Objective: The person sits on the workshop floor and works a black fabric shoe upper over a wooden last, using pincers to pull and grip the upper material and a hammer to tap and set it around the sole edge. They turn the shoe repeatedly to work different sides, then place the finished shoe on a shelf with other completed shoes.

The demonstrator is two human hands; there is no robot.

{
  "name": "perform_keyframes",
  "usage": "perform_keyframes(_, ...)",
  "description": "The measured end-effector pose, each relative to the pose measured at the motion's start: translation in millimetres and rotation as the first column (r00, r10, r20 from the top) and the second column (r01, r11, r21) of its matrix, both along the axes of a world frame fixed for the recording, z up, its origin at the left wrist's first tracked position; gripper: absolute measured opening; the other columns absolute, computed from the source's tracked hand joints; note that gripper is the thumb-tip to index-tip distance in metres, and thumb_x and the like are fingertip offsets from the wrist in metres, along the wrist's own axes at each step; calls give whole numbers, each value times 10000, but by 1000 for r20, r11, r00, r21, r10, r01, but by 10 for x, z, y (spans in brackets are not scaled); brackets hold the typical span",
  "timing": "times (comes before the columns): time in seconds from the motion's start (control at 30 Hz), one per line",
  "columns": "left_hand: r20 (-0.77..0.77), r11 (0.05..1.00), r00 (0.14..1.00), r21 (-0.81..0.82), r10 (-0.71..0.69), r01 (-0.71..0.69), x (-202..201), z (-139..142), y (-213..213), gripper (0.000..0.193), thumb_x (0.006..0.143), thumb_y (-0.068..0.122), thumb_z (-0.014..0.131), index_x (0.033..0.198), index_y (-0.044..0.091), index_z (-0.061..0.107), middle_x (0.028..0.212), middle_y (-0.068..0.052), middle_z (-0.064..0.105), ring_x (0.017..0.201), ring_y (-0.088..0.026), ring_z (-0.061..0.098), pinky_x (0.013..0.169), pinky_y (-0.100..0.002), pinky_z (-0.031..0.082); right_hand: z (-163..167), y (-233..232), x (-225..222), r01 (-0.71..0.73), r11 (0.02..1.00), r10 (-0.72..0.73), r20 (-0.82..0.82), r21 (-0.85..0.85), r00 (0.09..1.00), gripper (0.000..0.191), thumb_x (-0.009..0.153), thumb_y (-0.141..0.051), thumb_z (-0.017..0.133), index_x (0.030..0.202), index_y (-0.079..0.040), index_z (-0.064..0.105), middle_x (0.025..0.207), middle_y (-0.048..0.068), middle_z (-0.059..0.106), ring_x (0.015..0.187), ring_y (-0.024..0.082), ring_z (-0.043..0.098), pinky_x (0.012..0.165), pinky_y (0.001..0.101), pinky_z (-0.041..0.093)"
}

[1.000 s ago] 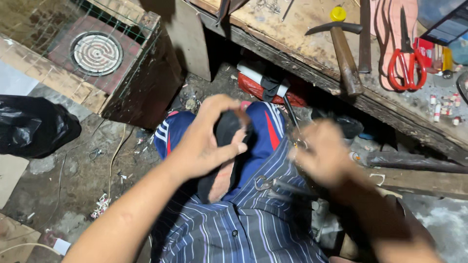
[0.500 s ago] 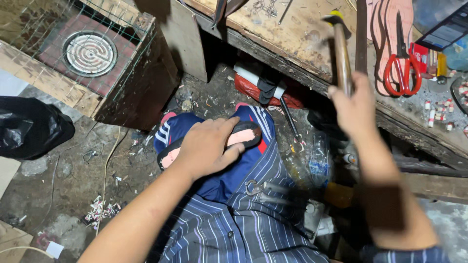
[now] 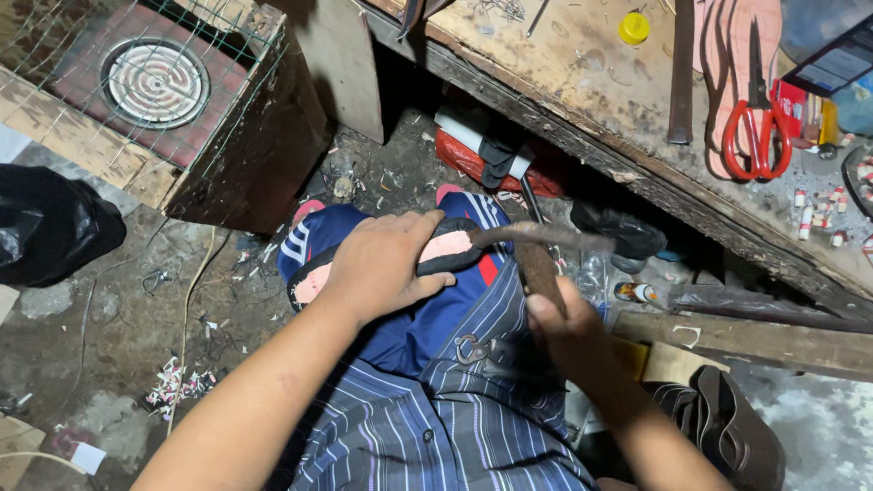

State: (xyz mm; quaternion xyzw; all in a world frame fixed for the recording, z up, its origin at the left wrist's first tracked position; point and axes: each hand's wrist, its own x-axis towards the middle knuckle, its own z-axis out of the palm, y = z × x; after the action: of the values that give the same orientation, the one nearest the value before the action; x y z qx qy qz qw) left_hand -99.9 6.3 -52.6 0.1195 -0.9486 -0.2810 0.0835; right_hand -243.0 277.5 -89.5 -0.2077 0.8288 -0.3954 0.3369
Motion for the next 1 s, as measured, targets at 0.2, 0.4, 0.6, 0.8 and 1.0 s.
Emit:
perform_keyframes(0.2, -31, 995, 1000, -103, -2, -1, 33, -25, 36, 781, 720, 482, 820, 1308, 24, 589, 1088, -144, 689, 994, -332, 663, 868, -436, 489, 342, -108, 30, -309, 892, 431, -419, 330, 799, 358, 925, -420, 658, 1014, -80, 592, 794, 197, 695, 800, 431, 693, 663, 515, 537)
perform_keyframes(0.4, -32, 997, 999, -70, 24, -27, 56, 10, 56, 764, 697, 490, 833, 1278, 50, 605, 1039, -125, 694, 955, -331, 665, 854, -437, 485, 1049, -264, -73, -272, 923, 332, -205, 273, 921, 342, 899, -376, 649, 1073, -83, 632, 778, 188, 673, 736, 387, 701, 657, 475, 547)
perform_keyframes(0.6, -55, 998, 998, -64, -3, -1, 72, 8, 52, 730, 700, 453, 842, 1266, 52, 615, 1052, -125, 694, 956, -337, 661, 853, -440, 481, 882, -304, 83, -178, 983, 163, -256, -38, 953, 378, 965, -332, 662, 1193, -39, 595, 846, 153, 652, 813, 253, 641, 729, 395, 518)
perform_keyframes(0.8, -109, 999, 994, -40, -8, 4, 72, 6, 60, 741, 691, 448, 852, 1255, 35, 609, 1071, -130, 695, 971, -333, 660, 853, -434, 476, 915, -23, 82, -77, 995, 86, -162, 63, 983, 421, 945, -347, 657, 1245, -55, 618, 877, 205, 682, 775, 350, 660, 720, 452, 538)
perform_keyframes(1.0, -124, 999, 992, -44, 2, -8, 92, -6, 67, 738, 673, 435, 861, 1246, 43, 610, 1063, -123, 701, 967, -324, 670, 841, -431, 476, 607, -131, 41, -269, 907, 392, -417, 323, 820, 248, 961, -334, 660, 1051, -110, 602, 871, 150, 704, 830, 340, 675, 753, 448, 521)
